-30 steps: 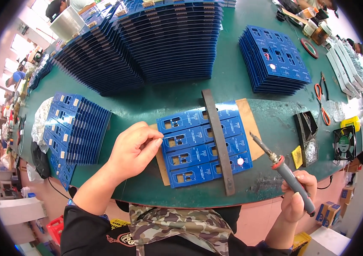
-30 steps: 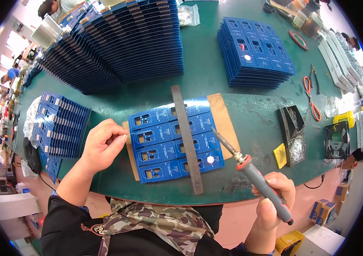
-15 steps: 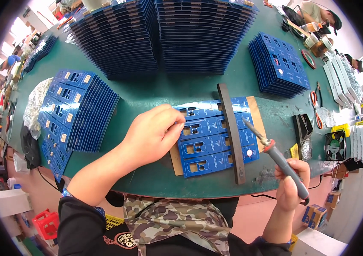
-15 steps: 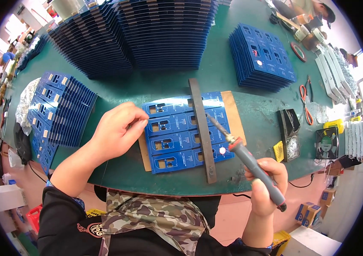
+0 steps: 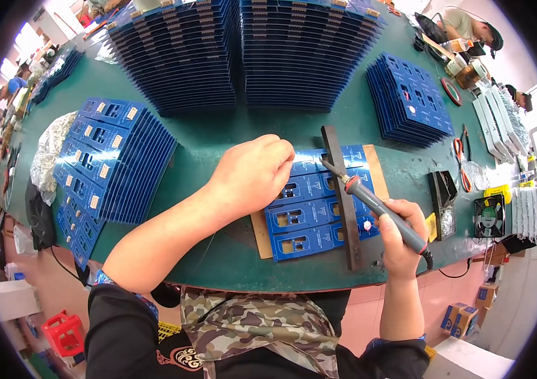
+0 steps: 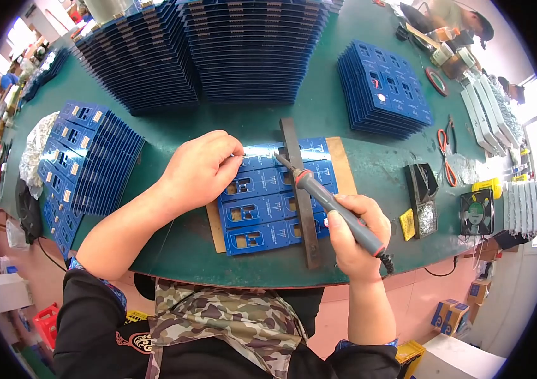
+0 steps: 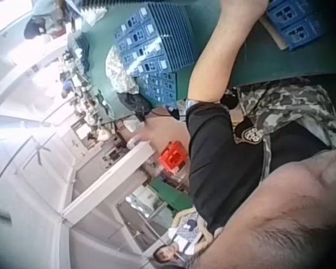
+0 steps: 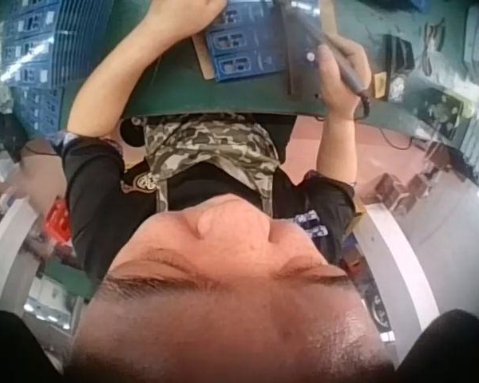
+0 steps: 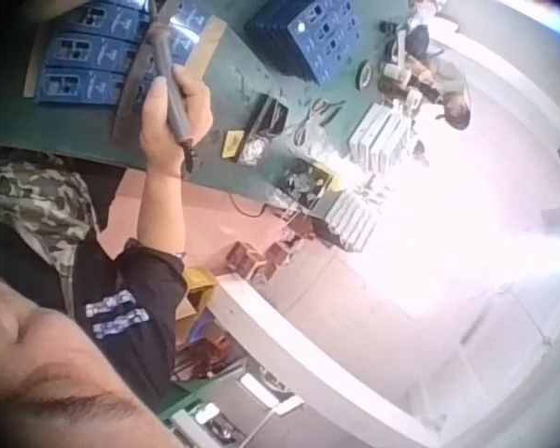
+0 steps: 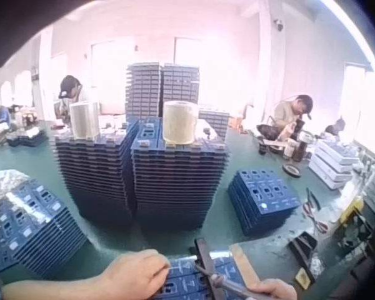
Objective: The person solders electronic components onto circuit board panels using a soldering iron and solder wire while holding the pieces with a metal bar.
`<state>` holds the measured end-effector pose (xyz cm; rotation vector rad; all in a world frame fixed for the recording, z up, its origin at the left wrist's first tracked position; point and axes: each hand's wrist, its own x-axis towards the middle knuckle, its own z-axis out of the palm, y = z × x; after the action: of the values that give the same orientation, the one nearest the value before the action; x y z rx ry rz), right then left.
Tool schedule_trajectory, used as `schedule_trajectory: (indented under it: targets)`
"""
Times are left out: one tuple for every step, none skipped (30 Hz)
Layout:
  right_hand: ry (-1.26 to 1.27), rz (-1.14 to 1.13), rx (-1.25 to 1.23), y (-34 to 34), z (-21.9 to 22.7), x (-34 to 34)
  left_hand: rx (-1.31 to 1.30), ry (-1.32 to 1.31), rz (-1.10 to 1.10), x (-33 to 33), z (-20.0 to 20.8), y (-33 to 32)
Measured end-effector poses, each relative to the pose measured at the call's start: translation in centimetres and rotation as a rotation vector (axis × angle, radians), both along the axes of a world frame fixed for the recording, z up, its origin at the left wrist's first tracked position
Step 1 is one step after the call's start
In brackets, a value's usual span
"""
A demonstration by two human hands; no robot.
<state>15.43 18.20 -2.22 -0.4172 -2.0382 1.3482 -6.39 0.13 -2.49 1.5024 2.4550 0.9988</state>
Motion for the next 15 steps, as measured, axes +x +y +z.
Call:
schedule_trajectory:
  targets:
    - [0.005,0.008,0.024,-0.02,-0.04,-0.15,0.000,-0.001,-0.001,0.01,0.02,0.13]
    - [0.009,0.016,0.048,0.00,-0.11,-0.22,-0.010,-0.002,0.001,0.03,0.07,0.25]
    - [0.008,0.014,0.048,0.10,-0.27,-0.20,-0.019,-0.002,0.003,0.03,0.07,0.37]
    - [-0.002,0.016,0.062,0.21,-0.42,-0.23,-0.020,-0.002,0.003,0.02,0.09,0.39]
    - [-0.011,0.017,0.075,0.32,-0.48,-0.23,-0.030,-0.004,0.005,0.02,0.11,0.40]
    - [-0.011,0.017,0.075,0.54,-0.42,-0.09,-0.040,-0.005,0.006,0.02,0.14,0.40]
    - [-0.061,0.060,0.113,0.82,-0.36,0.17,-0.040,-0.006,0.005,0.03,0.12,0.43]
    - [-0.112,0.104,0.151,0.97,-0.33,0.32,-0.039,-0.003,0.006,0.05,0.12,0.44]
    - [-0.112,0.103,0.150,0.94,-0.37,0.28,-0.039,0.000,0.008,0.05,0.13,0.45]
    - [-0.111,0.091,0.135,0.87,-0.48,0.23,-0.039,0.000,0.007,0.02,0.11,0.51]
    - [-0.110,0.080,0.121,0.80,-0.54,0.18,-0.037,0.003,0.000,-0.02,0.09,0.56]
    - [-0.110,0.078,0.121,0.74,-0.44,0.15,-0.035,0.007,-0.006,-0.03,0.07,0.62]
    - [-0.121,0.082,0.143,0.68,-0.22,0.04,-0.036,0.008,-0.004,-0.01,0.06,0.58]
    - [-0.132,0.086,0.166,0.62,-0.10,-0.05,-0.031,0.006,-0.003,0.06,0.00,0.53]
    - [-0.130,0.088,0.165,0.56,-0.18,-0.14,-0.026,0.004,-0.002,0.08,-0.03,0.49]
